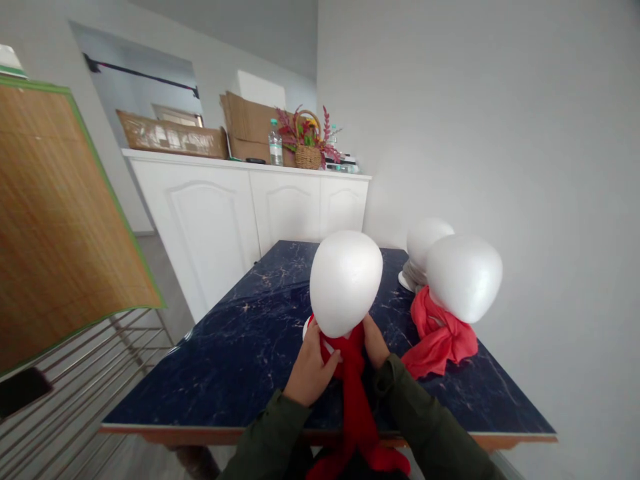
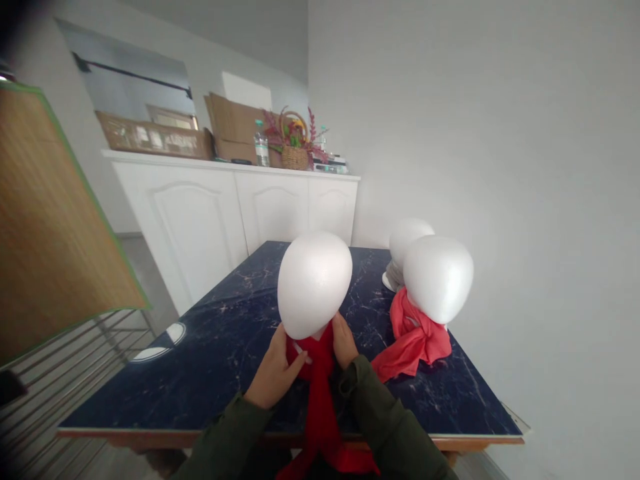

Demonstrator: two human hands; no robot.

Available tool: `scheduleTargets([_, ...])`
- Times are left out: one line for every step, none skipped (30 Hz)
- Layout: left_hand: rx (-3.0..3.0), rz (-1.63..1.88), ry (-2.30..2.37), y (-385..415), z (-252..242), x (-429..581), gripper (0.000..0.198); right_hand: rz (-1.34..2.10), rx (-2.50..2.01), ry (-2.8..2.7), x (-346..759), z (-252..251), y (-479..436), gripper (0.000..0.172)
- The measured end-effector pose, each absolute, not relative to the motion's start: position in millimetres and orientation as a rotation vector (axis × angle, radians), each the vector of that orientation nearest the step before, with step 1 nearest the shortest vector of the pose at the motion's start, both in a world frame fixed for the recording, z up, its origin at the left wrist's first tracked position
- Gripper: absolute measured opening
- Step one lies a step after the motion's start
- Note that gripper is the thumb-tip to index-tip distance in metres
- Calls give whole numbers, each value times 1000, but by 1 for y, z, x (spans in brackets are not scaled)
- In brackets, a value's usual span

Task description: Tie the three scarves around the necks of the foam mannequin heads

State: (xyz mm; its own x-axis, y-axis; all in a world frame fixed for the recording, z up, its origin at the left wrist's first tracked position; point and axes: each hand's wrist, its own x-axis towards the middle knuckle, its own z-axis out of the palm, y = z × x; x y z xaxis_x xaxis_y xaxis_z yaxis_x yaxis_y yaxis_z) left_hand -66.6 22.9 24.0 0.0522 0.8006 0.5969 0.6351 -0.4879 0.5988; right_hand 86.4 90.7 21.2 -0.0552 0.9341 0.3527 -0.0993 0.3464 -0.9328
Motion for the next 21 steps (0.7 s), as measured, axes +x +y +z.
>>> scheduleTargets([2142, 1414, 1490, 24, 21, -66, 65, 1067, -833, -1315, 87, 18, 94, 56])
scheduleTargets([2133, 1417, 1504, 25, 17, -65, 63, 1090, -826, -1302, 88, 16, 96, 56])
scheduleTargets([2122, 1423, 1525, 25, 15, -64, 62, 1096, -830, -1304, 90, 14, 97, 56])
scheduleTargets([2115, 1421, 1546, 24, 12, -64, 61, 1086, -845, -1319, 92, 13, 96, 55])
scheduleTargets([2115, 1416, 1564, 22, 10, -65, 61, 1062, -882, -1341, 94, 12, 94, 53])
scheduleTargets([2119, 1412, 1583, 19, 8, -66, 60, 1028, -941, -1354, 96, 10, 90, 52])
scheduleTargets([2121, 1413, 1607, 16, 7, -68, 58, 988, -1020, -1357, 99, 7, 84, 51])
scheduleTargets([2116, 1421, 1638, 12, 5, -70, 55, 948, -1111, -1355, 101, 4, 76, 50])
scheduleTargets([2100, 1430, 1671, 7, 4, -71, 51, 911, -1199, -1349, 104, 0, 67, 50])
scheduleTargets([2071, 1429, 1700, 2, 3, -72, 47, 882, -1274, -1351, 107, -3, 57, 50])
scheduleTargets([2039, 1403, 1713, -2, 2, -72, 42, 865, -1325, -1372, 109, -6, 46, 47])
scheduleTargets([2012, 1349, 1703, -7, 2, -71, 36, 859, -1350, -1413, 110, -7, 36, 43])
scheduleTargets([1996, 1277, 1675, -10, 3, -69, 31, 865, -1354, -1469, 111, -7, 26, 38])
scheduleTargets([1991, 1201, 1643, -12, 4, -66, 28, 876, -1341, -1524, 111, -5, 18, 32])
scheduleTargets([2001, 1130, 1624, -13, 7, -61, 26, 892, -1314, -1577, 111, -1, 11, 26])
scheduleTargets([2022, 1069, 1625, -13, 10, -56, 27, 908, -1276, -1627, 109, 3, 7, 22])
scheduleTargets([2046, 1020, 1650, -11, 13, -51, 29, 928, -1232, -1669, 107, 8, 4, 19])
scheduleTargets([2063, 976, 1691, -9, 16, -47, 31, 956, -1184, -1705, 104, 11, 3, 18])
scheduleTargets([2068, 937, 1740, -7, 18, -43, 34, 995, -1136, -1731, 102, 14, 3, 19])
scheduleTargets([2058, 903, 1785, -4, 20, -40, 35, 1054, -1089, -1745, 99, 15, 5, 19])
scheduleTargets([2032, 883, 1824, -1, 21, -38, 34, 1132, -1049, -1737, 96, 14, 7, 19])
